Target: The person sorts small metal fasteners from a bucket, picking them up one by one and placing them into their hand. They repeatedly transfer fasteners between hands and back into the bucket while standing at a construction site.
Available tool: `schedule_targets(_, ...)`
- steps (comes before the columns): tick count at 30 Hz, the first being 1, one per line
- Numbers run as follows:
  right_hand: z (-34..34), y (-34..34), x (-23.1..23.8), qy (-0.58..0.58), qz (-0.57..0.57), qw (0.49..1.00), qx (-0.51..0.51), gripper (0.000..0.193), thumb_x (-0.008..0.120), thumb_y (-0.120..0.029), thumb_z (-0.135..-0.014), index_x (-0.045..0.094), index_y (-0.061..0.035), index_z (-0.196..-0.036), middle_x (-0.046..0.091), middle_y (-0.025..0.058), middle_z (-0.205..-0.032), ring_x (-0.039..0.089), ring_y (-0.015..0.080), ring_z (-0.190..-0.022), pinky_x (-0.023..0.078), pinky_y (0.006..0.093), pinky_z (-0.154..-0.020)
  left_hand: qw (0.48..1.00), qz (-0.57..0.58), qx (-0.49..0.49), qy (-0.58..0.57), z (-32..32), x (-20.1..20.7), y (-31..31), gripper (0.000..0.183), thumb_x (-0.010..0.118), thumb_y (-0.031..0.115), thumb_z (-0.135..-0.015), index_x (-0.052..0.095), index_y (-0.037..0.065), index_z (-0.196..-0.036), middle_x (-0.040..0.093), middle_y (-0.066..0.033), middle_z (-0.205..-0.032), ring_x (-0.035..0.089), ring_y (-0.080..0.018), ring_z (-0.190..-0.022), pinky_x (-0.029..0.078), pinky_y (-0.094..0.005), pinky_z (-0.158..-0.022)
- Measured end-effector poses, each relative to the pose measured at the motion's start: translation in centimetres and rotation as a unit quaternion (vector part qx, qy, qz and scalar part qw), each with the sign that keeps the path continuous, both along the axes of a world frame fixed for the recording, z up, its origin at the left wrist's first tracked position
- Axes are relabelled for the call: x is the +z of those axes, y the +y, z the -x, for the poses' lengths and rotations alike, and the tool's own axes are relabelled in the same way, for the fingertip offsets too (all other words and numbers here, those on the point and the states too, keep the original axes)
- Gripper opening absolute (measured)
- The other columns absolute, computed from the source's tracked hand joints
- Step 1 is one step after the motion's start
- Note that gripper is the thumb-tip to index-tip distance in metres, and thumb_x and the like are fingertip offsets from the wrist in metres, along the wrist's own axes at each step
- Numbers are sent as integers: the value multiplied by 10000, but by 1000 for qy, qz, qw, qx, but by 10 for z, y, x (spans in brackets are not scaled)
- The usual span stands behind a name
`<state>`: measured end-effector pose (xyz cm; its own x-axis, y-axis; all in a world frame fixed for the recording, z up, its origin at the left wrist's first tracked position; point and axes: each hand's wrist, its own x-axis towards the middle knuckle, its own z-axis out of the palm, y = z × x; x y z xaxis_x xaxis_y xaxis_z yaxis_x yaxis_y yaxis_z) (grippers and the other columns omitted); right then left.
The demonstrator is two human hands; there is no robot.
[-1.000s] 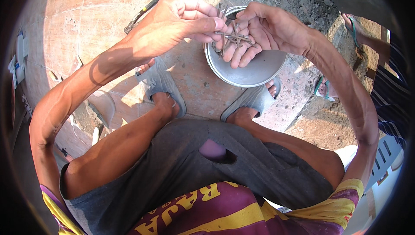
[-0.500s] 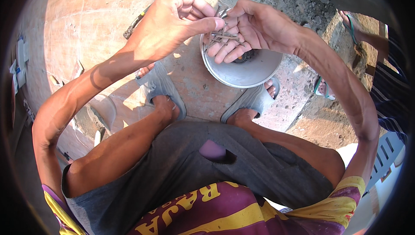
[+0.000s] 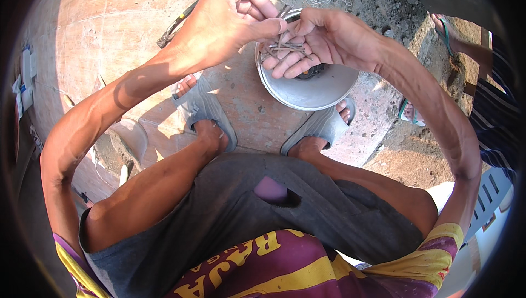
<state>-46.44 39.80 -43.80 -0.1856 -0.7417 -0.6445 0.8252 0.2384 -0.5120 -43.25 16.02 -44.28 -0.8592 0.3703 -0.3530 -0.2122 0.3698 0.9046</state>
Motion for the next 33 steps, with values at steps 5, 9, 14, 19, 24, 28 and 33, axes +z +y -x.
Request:
schedule_targets(5, 1, 8, -1, -14, 9, 1000, 12, 515, 498, -140, -976, 567, 150, -1395, 731, 286, -1233, 771, 289, -1078, 621, 376, -1018, 985, -125, 28, -117, -1, -4, -3, 260, 833, 246, -957, 719, 23, -1026, 790, -86, -928, 763, -123, -852, 558, -239, -730)
schedule_targets(9, 0, 15, -5, 64, 6, 996, 64, 505, 552, -37, -944, 567, 122, -1423, 731, 269, -1260, 769, 270, -1116, 621, 347, -1037, 979, -135, 32, -147, 1, 1, -4, 250, 830, 228, -961, 710, 17, -1021, 791, -87, -942, 771, -133, -878, 597, -250, -792)
schedule_targets(14, 4, 21, -11, 102, 9, 991, 88, 478, 620, -25, -983, 575, 80, -1447, 742, 231, -1266, 768, 247, -1118, 620, 336, -1038, 971, -175, 40, -160, 1, -8, -8, 255, 819, 243, -971, 724, 18, -1046, 794, -97, -1004, 773, -151, -931, 621, -275, -883)
schedule_targets(19, 6, 25, -13, 130, 5, 985, 111, 444, 660, -116, -1047, 588, 44, -1456, 751, 190, -1265, 770, 213, -1084, 629, 310, -974, 968, -168, 30, -182, 2, -8, -13, 280, 805, 269, -983, 736, 19, -1088, 791, -106, -1028, 775, -163, -984, 624, -273, -903)
schedule_targets(24, 7, 31, -16, 143, 5, 982, 122, 420, 641, -151, -1074, 598, 21, -1455, 763, 165, -1232, 766, 189, -1047, 624, 305, -957, 968, -160, 24, -189, -5, -10, -11, 267, 797, 246, -991, 725, 11, -1093, 787, -115, -1038, 776, -180, -1007, 631, -284, -920)
schedule_targets(28, 2, 29, -16, 149, -16, 982, 118, 330, 592, -161, -1101, 626, 3, -1385, 775, 143, -1189, 762, 175, -1027, 615, 309, -961, 959, -198, 26, -200, -8, -19, -10, 248, 787, 210, -997, 706, 3, -1106, 781, -119, -1048, 775, -182, -1018, 637, -287, -925)
schedule_targets(33, 4, 38, -28, 164, -28, 977, 137, 293, 525, -250, -1129, 645, -26, -1275, 788, 136, -1117, 759, 170, -1018, 611, 304, -917, 954, -202, 59, -215, -9, -12, -3, 159, 772, 109, -991, 690, -17, -1043, 761, -110, -996, 770, -173, -951, 652, -272, -886)
